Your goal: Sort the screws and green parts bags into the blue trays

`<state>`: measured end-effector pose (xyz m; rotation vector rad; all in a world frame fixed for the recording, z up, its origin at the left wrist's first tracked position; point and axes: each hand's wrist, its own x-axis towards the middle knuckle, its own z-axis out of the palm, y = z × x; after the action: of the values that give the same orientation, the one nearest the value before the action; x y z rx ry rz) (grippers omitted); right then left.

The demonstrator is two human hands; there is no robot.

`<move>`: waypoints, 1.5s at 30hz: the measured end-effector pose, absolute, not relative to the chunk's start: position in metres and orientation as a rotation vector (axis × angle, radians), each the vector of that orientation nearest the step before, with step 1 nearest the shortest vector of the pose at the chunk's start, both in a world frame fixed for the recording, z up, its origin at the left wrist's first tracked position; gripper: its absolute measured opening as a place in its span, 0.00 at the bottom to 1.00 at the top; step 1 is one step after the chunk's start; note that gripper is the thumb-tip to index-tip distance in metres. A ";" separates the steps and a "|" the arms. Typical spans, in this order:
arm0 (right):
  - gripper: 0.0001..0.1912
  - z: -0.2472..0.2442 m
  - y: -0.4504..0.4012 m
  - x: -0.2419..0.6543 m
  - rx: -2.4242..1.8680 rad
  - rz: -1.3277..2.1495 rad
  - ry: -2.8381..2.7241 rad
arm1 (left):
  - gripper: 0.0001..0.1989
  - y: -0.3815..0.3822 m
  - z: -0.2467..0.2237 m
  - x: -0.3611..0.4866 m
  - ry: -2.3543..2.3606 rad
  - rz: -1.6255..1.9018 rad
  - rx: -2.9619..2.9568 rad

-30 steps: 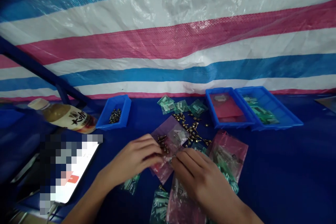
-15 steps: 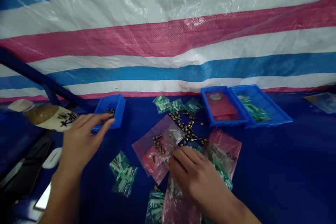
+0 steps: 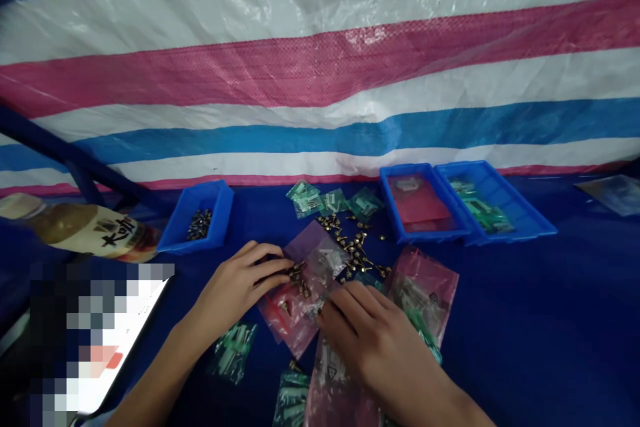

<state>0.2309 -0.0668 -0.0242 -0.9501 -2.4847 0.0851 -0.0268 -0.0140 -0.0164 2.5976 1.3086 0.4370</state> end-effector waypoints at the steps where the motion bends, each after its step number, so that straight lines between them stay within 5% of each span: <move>1: 0.11 -0.024 -0.067 0.231 -0.946 0.072 -2.482 | 0.09 -0.013 -0.018 -0.027 1.305 0.460 2.564; 14: 0.10 -0.018 -0.064 0.228 -1.043 0.231 -2.315 | 0.07 -0.024 -0.006 -0.016 1.211 0.884 2.182; 22: 0.08 -0.016 -0.068 0.222 -1.081 0.843 -2.161 | 0.08 -0.044 -0.006 0.007 0.954 0.783 1.800; 32: 0.07 -0.009 -0.071 0.222 -1.075 1.020 -2.175 | 0.14 -0.048 0.000 0.007 0.898 0.676 1.919; 45: 0.09 -0.001 -0.071 0.218 -1.231 1.344 -1.902 | 0.03 -0.047 0.001 0.009 0.871 0.595 2.263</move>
<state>0.2177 -0.0712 -0.0011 -1.2312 -1.9018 1.3437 0.0086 -0.0470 0.0009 2.2629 0.8713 0.5952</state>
